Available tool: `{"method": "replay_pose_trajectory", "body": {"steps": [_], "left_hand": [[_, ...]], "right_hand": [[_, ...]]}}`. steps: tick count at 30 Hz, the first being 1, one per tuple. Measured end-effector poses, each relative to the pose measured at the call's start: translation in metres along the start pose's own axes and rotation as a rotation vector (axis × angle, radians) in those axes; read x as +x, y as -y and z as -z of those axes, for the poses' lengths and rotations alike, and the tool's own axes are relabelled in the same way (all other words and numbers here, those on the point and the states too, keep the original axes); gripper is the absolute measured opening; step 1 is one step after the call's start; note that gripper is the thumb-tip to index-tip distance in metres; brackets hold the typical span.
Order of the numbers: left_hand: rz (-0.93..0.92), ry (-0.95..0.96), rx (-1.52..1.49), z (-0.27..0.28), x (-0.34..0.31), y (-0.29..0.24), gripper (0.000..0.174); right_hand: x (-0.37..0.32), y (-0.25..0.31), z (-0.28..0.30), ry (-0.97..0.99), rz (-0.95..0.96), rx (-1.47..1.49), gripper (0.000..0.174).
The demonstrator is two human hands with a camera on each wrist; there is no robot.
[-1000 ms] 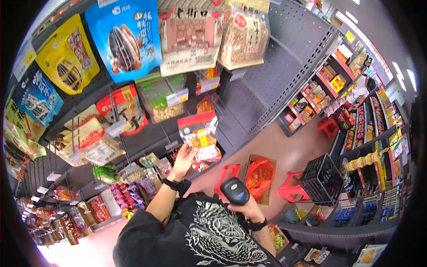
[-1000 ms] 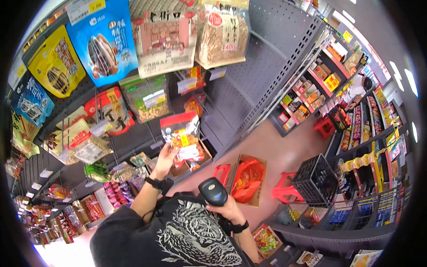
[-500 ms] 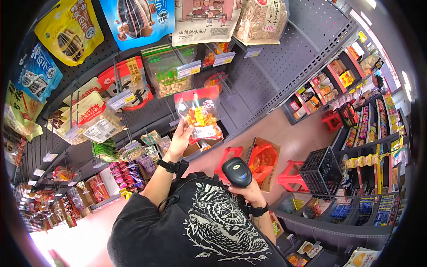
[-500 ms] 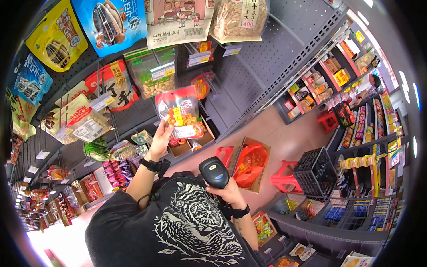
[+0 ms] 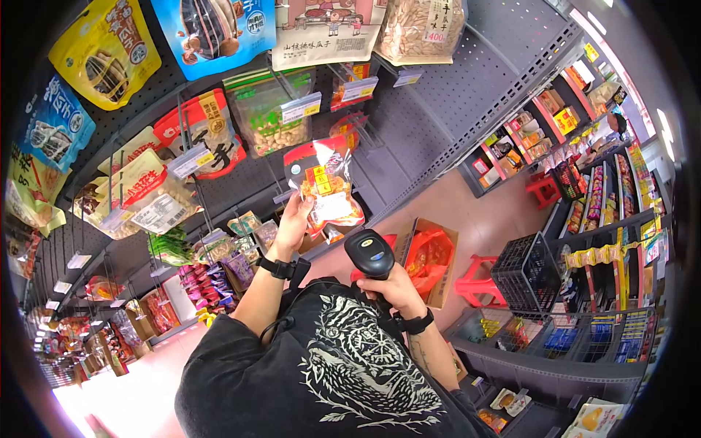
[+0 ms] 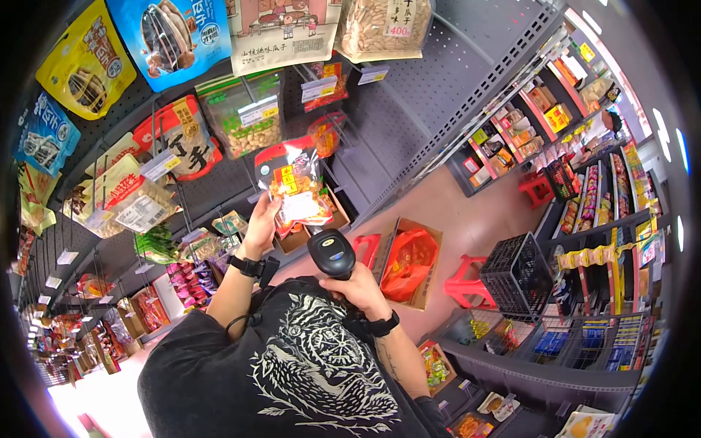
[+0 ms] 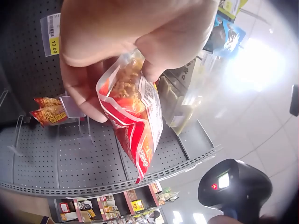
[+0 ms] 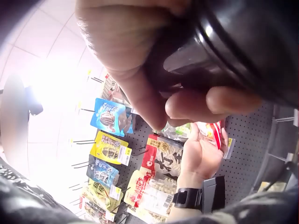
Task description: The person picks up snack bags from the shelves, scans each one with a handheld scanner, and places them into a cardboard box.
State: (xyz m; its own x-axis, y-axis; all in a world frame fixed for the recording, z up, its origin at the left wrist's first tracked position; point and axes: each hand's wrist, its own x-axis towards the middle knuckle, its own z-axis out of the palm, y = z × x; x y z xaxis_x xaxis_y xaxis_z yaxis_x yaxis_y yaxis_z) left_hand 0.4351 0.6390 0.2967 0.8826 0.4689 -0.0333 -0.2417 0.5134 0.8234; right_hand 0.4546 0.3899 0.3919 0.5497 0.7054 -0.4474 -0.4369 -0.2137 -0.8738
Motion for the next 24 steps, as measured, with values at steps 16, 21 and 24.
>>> {"method": "replay_pose_trajectory", "body": {"steps": [16, 21, 24], "left_hand": [[-0.059, -0.123, 0.094, 0.02, 0.001, 0.015, 0.039], [-0.083, -0.092, 0.151, 0.018, 0.002, 0.011, 0.039], [-0.045, -0.086, 0.088, 0.019, 0.001, 0.009, 0.042]], "right_hand": [[0.003, 0.005, -0.006, -0.03, 0.028, -0.043, 0.016], [0.004, 0.008, -0.007, -0.026, 0.04, -0.021, 0.017], [0.002, 0.011, -0.01, -0.021, 0.03, 0.002, 0.017]]}}
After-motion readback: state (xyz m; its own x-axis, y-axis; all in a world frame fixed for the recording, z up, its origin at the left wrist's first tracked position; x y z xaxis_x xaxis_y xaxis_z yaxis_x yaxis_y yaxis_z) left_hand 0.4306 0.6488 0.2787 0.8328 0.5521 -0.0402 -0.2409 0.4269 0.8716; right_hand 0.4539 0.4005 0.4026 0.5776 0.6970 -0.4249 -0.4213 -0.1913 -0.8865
